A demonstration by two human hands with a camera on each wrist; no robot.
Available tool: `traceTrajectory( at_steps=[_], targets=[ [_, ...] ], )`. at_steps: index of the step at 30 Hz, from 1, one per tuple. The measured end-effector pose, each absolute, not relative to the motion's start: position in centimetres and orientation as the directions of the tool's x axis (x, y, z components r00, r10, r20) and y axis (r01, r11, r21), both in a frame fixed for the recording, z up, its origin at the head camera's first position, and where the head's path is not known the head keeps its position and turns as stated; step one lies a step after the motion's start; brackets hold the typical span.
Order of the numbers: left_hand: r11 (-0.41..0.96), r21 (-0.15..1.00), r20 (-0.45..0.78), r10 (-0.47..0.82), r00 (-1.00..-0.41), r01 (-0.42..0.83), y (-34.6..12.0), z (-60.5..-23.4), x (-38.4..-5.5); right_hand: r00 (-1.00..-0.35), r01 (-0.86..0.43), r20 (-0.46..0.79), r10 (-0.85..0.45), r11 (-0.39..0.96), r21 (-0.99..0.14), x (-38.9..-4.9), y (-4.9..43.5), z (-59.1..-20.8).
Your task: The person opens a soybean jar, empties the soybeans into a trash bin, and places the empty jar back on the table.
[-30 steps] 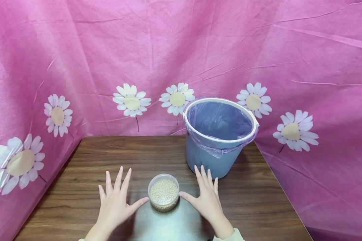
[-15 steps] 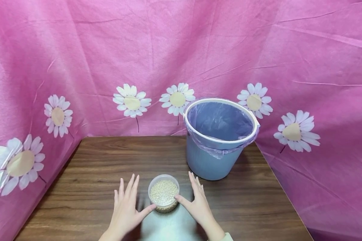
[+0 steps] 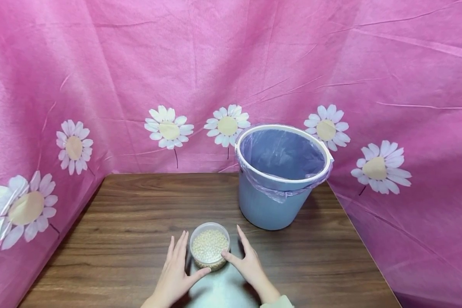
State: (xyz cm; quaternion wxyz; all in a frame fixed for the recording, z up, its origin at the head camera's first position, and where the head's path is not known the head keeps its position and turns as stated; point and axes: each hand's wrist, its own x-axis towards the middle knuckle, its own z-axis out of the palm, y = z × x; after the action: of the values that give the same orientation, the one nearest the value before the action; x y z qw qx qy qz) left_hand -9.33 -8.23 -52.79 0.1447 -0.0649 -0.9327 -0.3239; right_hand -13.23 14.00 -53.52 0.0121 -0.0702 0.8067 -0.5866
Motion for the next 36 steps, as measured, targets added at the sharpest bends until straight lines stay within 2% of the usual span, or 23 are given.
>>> traceTrajectory(
  at_steps=[5,12,15,23,31,36],
  targets=[
    [0.722,0.660,0.285,0.014,-0.959,0.207,-7.8,-53.6,-9.4,-0.989,-0.062,0.025,-0.149,0.249,-0.967,-13.4,14.1,-54.4],
    [0.529,0.845,0.112,-0.028,-0.993,0.080,-7.6,-54.6,-9.8,-0.973,-0.076,0.028,-0.230,0.200,-0.977,-13.6,13.8,-55.2],
    [0.456,0.888,0.080,-0.024,-0.997,0.060,-7.5,-54.9,-10.0,-0.967,-0.097,0.045,-0.250,0.201,-0.975,-13.7,13.5,-55.5],
    [0.445,0.895,0.038,-0.045,-0.998,0.014,-7.4,-55.4,-10.3,-0.965,-0.069,0.019,-0.263,0.180,-0.981,-14.2,13.1,-55.8],
    [0.347,0.937,-0.020,-0.064,-0.998,-0.041,-7.2,-55.9,-10.7,-0.943,-0.018,-0.029,-0.331,0.139,-0.990,-14.9,13.3,-55.9],
    [0.358,0.932,-0.035,-0.071,-0.997,-0.058,-7.1,-56.1,-10.8,-0.941,-0.014,-0.023,-0.339,0.108,-0.994,-15.0,13.2,-56.1]
  ],
)
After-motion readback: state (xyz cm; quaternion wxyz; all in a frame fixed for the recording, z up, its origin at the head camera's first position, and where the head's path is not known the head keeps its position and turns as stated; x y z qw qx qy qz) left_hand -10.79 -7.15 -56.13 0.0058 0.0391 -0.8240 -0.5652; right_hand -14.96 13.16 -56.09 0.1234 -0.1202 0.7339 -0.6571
